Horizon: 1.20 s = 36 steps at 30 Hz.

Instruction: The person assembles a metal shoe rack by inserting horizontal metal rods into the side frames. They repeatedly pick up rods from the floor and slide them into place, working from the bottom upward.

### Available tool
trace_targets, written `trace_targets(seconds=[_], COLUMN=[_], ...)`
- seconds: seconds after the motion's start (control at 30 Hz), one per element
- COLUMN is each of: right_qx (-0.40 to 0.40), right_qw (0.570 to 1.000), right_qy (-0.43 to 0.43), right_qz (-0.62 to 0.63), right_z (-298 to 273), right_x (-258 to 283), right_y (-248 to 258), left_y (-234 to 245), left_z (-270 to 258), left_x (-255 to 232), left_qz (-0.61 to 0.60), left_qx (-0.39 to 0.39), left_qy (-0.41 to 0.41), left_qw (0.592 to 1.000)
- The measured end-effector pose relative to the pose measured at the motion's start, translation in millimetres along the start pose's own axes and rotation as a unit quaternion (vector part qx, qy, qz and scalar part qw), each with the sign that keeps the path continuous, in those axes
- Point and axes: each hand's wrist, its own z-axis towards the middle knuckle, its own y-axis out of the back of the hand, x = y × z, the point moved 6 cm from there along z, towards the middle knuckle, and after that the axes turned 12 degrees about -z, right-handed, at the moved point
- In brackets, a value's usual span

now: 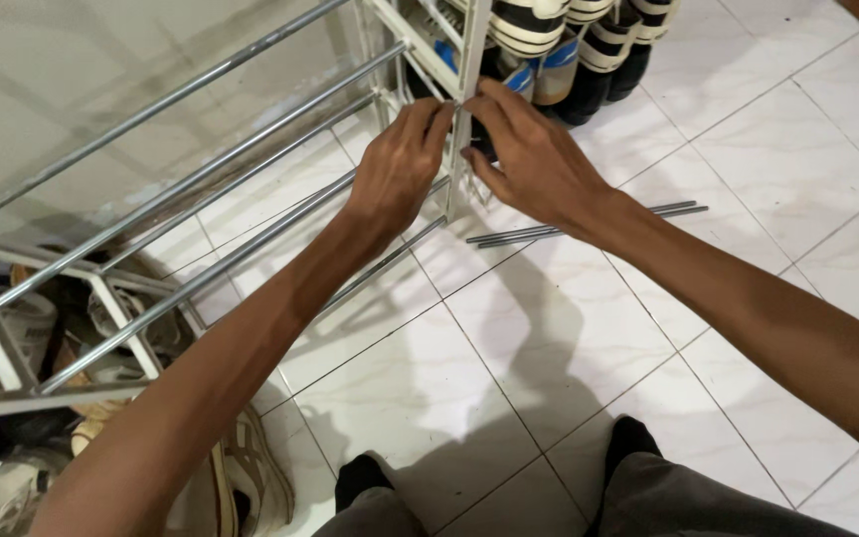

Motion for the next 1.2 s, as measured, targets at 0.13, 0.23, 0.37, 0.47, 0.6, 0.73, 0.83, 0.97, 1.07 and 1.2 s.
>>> trace_targets(seconds=[0.13, 0.23, 0.37, 0.47, 0.6, 0.73, 0.83, 0.97, 1.07, 1.2], right_qx=[0.055, 0.068, 0.052, 0.121, 0.062, 0.078, 0.085, 0.122, 0.126, 0.137], right_qw=[0.994, 0.990, 0.992, 0.975, 0.988, 0.988, 0.989, 0.986, 0.987, 0.980], right_qy=[-0.060, -0.085, -0.065, -0.142, -0.084, -0.086, -0.066, -0.069, -0.068, -0.099], right_qz=[0.075, 0.091, 0.094, 0.122, 0.113, 0.104, 0.100, 0.090, 0.079, 0.106], right_z=[11, 20, 33, 45, 63, 71, 77, 81, 76, 67], right_x=[-3, -4, 5, 1, -4, -19, -23, -31, -28, -34], right_y=[-9, -18, -24, -42, -57, -79, -86, -90, -88, -86], left_y=[0, 2, 5, 9, 7, 3, 2, 4, 6, -3], left_z=[3, 6, 6, 8, 16, 25, 30, 36, 32, 29], left_x=[16, 27, 49, 68, 91, 109, 115, 114, 101, 78], left_qz=[0.037, 0.046, 0.028, 0.030, 0.051, 0.028, -0.002, 0.008, 0.072, 0.105], left_qx=[0.021, 0.011, 0.013, -0.004, -0.031, -0.051, -0.070, -0.103, -0.125, -0.091], left_qy=[-0.048, -0.070, -0.090, -0.086, -0.086, -0.066, -0.042, -0.051, -0.076, -0.129], left_qw=[0.998, 0.996, 0.995, 0.996, 0.995, 0.996, 0.997, 0.993, 0.987, 0.982])
